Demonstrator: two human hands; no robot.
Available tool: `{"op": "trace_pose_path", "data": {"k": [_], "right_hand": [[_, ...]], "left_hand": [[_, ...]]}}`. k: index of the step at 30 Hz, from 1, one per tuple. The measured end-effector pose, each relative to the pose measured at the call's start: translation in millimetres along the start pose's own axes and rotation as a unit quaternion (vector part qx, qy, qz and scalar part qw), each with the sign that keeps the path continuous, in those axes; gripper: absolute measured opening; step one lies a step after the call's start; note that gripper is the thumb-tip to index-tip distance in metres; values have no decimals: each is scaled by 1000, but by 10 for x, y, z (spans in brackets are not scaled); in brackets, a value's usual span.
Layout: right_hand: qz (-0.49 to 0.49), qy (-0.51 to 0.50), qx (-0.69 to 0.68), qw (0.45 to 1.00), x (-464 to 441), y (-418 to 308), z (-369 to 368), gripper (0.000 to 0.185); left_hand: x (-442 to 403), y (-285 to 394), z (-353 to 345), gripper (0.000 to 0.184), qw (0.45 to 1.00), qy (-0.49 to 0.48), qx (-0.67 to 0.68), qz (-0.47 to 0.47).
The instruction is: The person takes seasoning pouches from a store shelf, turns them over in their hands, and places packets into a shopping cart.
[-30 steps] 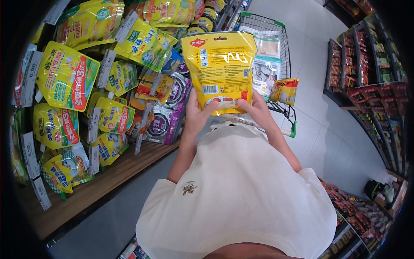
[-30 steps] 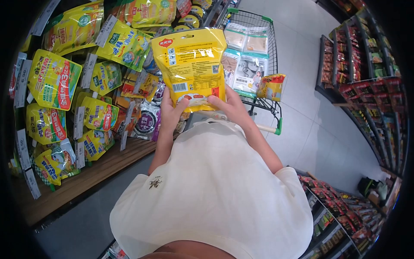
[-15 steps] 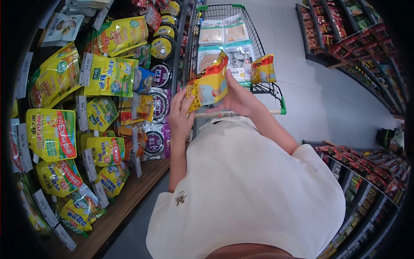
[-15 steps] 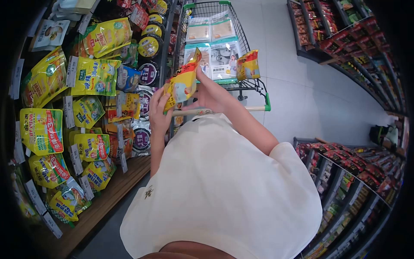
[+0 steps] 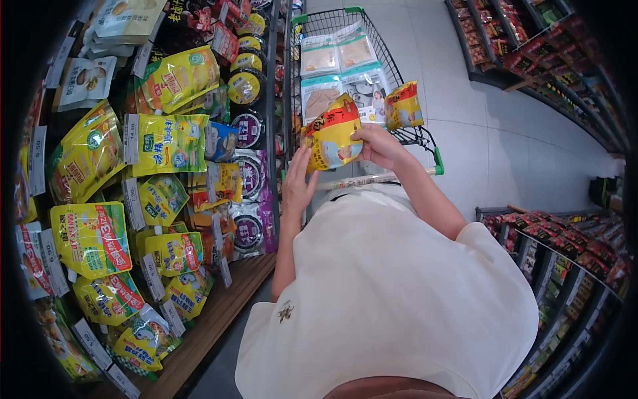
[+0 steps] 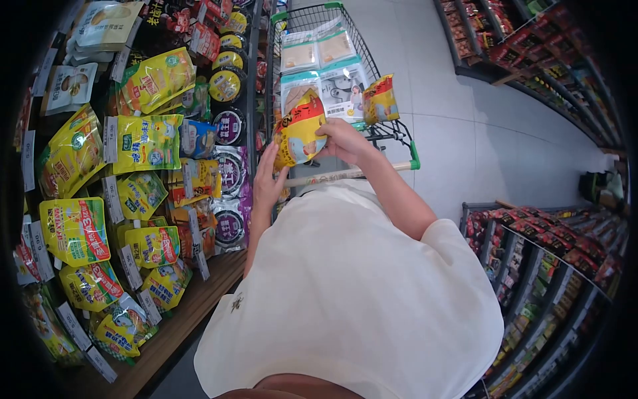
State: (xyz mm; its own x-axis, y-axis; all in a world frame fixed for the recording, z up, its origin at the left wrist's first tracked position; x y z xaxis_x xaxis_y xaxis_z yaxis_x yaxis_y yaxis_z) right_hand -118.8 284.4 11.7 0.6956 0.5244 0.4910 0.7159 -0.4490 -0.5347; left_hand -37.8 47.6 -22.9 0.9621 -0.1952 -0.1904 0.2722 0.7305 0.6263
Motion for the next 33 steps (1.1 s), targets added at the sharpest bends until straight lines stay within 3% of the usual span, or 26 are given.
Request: {"op": "trace_pose_path", "data": {"k": [7,10,13,20,21,24,25,33], "right_hand": [[99,101,122,982,-359,69,476,33],[200,201,205,937,-705,84,959,33],[247,239,238,908,-990,22,1408,24],[125,314,289,896,-1527,-39,2532,27],[150,301,235,912,-1633,42,2700,31],[141,412,296,850,-1799,239,3149,37],[84,439,319,836,-1687,154,3022,36],[74,411,461,783,-1374,-221,2483,28]], "left_hand": [[127,-108,-102,59,998,-15,18,59],[216,-197,-133,59,996,-29,21,85],[295,-237,-150,59,990,-43,41,131],[363,-170,-125,59,979,-38,81,184],[372,-176,-127,58,978,-31,84,186],[386,-186,-128,57,977,-24,87,191],[385,-185,-122,57,978,-16,91,189],[359,-189,-78,57,977,20,92,193]]}}
Point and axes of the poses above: each hand's wrist, its own x-axis away from the middle knuckle, its own z-axis out of the back of the hand, y = z × x, the point moved 1 cm from there along -x, towards the middle knuckle, and after that the axes turned 3 degrees about -x, right-handed, at the moved point
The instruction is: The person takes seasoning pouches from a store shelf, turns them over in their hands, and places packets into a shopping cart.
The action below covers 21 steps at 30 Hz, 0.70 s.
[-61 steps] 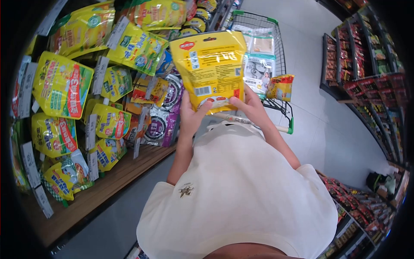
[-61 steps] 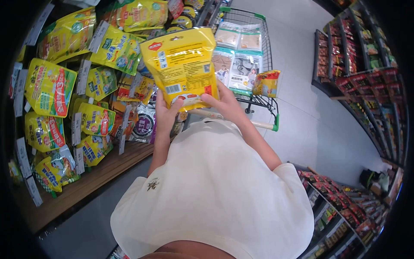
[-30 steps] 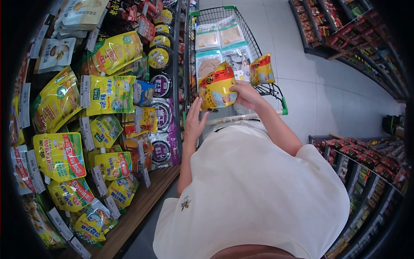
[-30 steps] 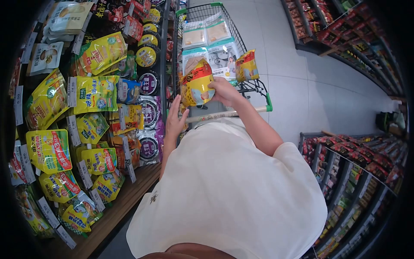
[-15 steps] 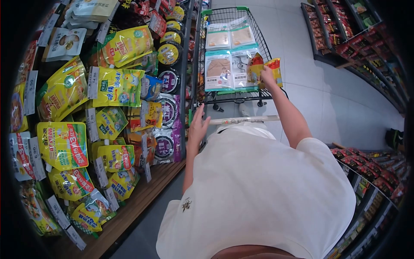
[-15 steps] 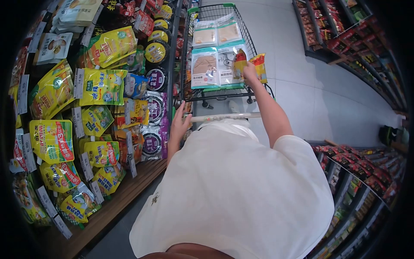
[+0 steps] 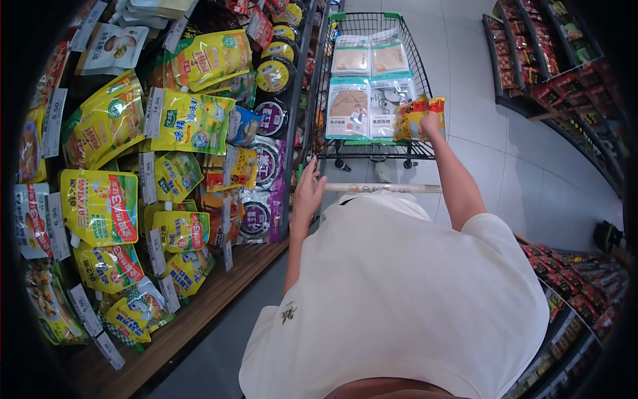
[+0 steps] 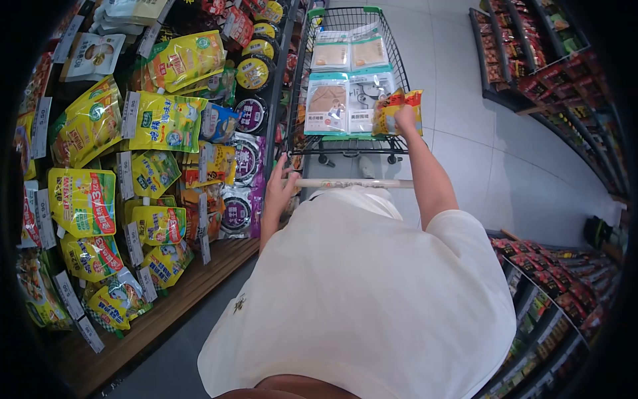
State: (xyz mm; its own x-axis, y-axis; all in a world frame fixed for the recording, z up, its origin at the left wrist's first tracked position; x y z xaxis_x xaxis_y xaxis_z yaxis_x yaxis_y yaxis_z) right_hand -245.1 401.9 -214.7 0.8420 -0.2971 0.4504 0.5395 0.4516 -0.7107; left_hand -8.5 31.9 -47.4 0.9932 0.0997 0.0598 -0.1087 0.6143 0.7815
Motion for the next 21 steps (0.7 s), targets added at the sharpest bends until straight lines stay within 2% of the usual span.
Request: {"op": "trace_pose_path", "data": {"k": [2,5,11,14,17,20,21], "right_hand": [[-24,9,-27,999,41,8,49,28],[90,48,46,994,-167,412,-44,28],[90,28,-43,995,26,513,-11,30],[93,39,-38,994,182,438,5,31],[53,49,-16,997,102,582,-72,34],[65,104,76,990,266,502,-21,40],[70,124,61,988,251,555,-57,42]], "left_hand": [[-11,-24,-15,57,1000,-11,1,9],[-37,8,-17,58,1000,-23,15,10],[-31,-32,-19,58,999,-29,20,7],[-31,-55,-5,57,999,-30,23,11],[-23,-57,4,57,999,-26,22,11],[-28,-102,-16,57,1000,-27,15,5],[-31,-130,-5,57,1000,-24,10,5]]}}
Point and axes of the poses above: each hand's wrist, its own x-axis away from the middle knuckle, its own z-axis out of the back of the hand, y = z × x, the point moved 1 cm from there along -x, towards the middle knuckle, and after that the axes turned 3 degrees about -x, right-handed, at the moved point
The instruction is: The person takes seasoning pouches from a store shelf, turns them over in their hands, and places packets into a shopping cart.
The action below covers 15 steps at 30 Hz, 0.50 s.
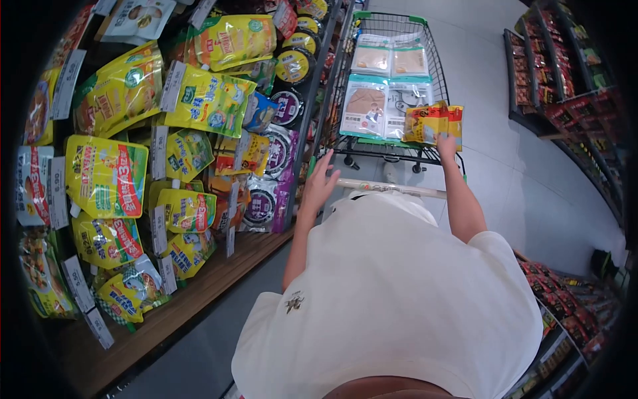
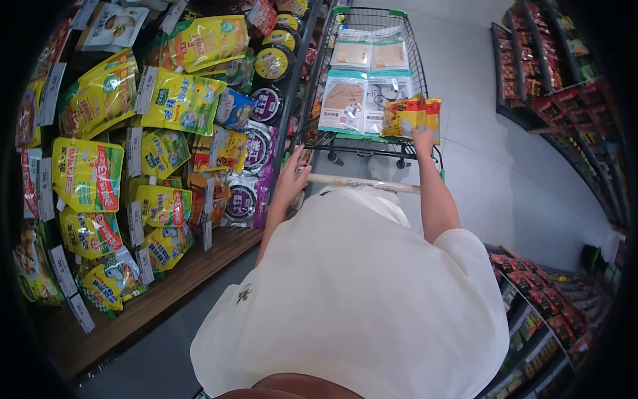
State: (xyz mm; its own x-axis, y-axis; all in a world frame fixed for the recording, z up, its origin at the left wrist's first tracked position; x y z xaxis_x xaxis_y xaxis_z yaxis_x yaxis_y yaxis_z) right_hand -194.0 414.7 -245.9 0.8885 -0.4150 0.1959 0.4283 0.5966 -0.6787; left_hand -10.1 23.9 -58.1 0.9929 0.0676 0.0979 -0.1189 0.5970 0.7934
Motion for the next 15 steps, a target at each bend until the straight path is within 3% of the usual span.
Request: {"op": "trace_pose_path", "data": {"k": [3,6,9,15], "right_hand": [[-19,-24,-111,993,-53,299,-123,49],[-55,-8,-211,976,166,143,-82,53],[-26,-86,-92,992,611,-476,296,55],[8,-249,-237,939,1019,-943,248,51]], "left_hand": [[20,12,55,59,1000,8,4,6],[74,-18,179,58,999,33,1,36],[96,-244,240,58,995,88,-8,39],[219,-689,503,55,975,195,33,99]]}}
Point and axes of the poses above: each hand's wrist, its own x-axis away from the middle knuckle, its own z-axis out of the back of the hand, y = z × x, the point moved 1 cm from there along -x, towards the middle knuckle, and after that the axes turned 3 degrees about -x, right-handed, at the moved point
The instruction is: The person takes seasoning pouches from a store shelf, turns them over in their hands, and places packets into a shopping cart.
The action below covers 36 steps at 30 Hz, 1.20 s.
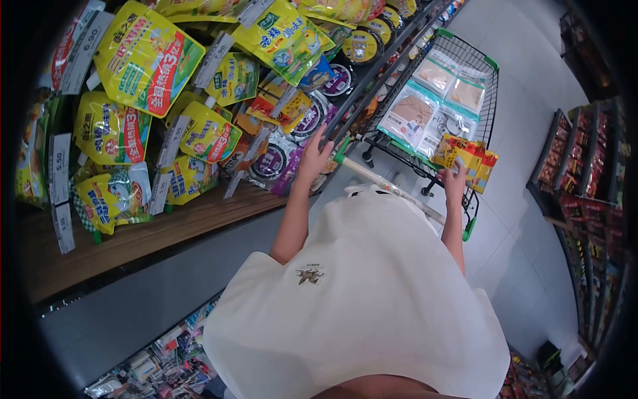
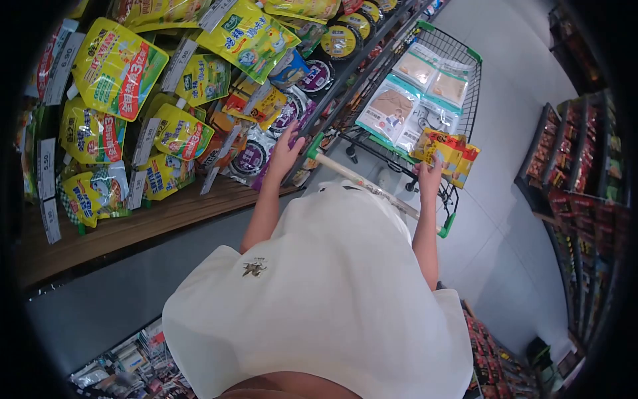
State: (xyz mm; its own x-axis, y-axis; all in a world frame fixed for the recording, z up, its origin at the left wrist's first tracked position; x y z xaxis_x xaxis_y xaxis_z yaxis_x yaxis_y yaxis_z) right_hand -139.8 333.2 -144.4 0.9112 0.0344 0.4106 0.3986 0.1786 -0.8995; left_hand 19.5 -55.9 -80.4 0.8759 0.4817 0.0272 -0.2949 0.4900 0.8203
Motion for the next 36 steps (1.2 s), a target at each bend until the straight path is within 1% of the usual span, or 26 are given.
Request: {"op": "trace_pose_path", "data": {"k": [1,2,3,5,6,7,10,13,16,18,20,22,24,25,26,27,28,29,30,33,36], "right_hand": [[12,-35,-17,999,33,-69,-86,47],[17,-67,-37,997,81,-139,-136,40],[24,-84,-43,995,99,-182,-199,38],[44,-113,-49,991,153,-301,-329,37],[63,-134,-32,988,180,-378,-372,35],[61,-136,-26,988,224,-467,-436,34],[59,-182,-35,981,292,-647,-619,32],[63,-227,-31,971,360,-765,-828,31],[75,-274,-10,959,463,-897,-1006,30],[75,-298,-2,952,535,-944,-1087,30],[68,-317,8,946,628,-1015,-1142,30],[75,-330,11,941,669,-979,-1170,30],[85,-342,18,936,688,-937,-1170,29],[84,-340,20,936,700,-929,-1156,29],[82,-339,21,937,719,-914,-1146,29],[80,-337,22,938,742,-914,-1136,29],[80,-337,18,938,752,-908,-1119,29],[84,-333,20,939,768,-920,-1107,29],[87,-329,21,940,792,-935,-1094,29],[88,-317,21,944,826,-917,-1053,31],[82,-306,3,948,834,-865,-1030,33]], "left_hand": [[2,-42,68,56,1000,18,-8,7],[-22,-182,90,54,998,67,14,13],[-43,-359,96,54,992,116,36,18],[-54,-597,155,56,979,185,60,56],[-64,-664,188,58,970,212,75,89],[-65,-732,221,59,959,239,90,122],[-36,-848,328,66,942,239,172,161],[-72,-920,391,70,922,266,209,189],[-200,-1019,507,71,915,295,200,192],[-366,-1263,572,69,915,302,221,148],[-445,-1287,615,66,915,316,223,112],[-509,-1062,722,60,915,337,204,85],[-599,-1049,796,54,922,321,200,80],[-655,-1060,848,50,925,313,198,78],[-710,-1072,909,40,925,316,196,73],[-800,-1314,900,38,912,337,227,57],[-908,-1717,808,36,897,357,257,41],[-974,-1924,741,35,881,375,286,25],[-927,-1775,796,31,884,370,284,43],[-911,-1602,866,33,893,315,310,86],[-916,-1506,854,37,891,324,298,108]]}}
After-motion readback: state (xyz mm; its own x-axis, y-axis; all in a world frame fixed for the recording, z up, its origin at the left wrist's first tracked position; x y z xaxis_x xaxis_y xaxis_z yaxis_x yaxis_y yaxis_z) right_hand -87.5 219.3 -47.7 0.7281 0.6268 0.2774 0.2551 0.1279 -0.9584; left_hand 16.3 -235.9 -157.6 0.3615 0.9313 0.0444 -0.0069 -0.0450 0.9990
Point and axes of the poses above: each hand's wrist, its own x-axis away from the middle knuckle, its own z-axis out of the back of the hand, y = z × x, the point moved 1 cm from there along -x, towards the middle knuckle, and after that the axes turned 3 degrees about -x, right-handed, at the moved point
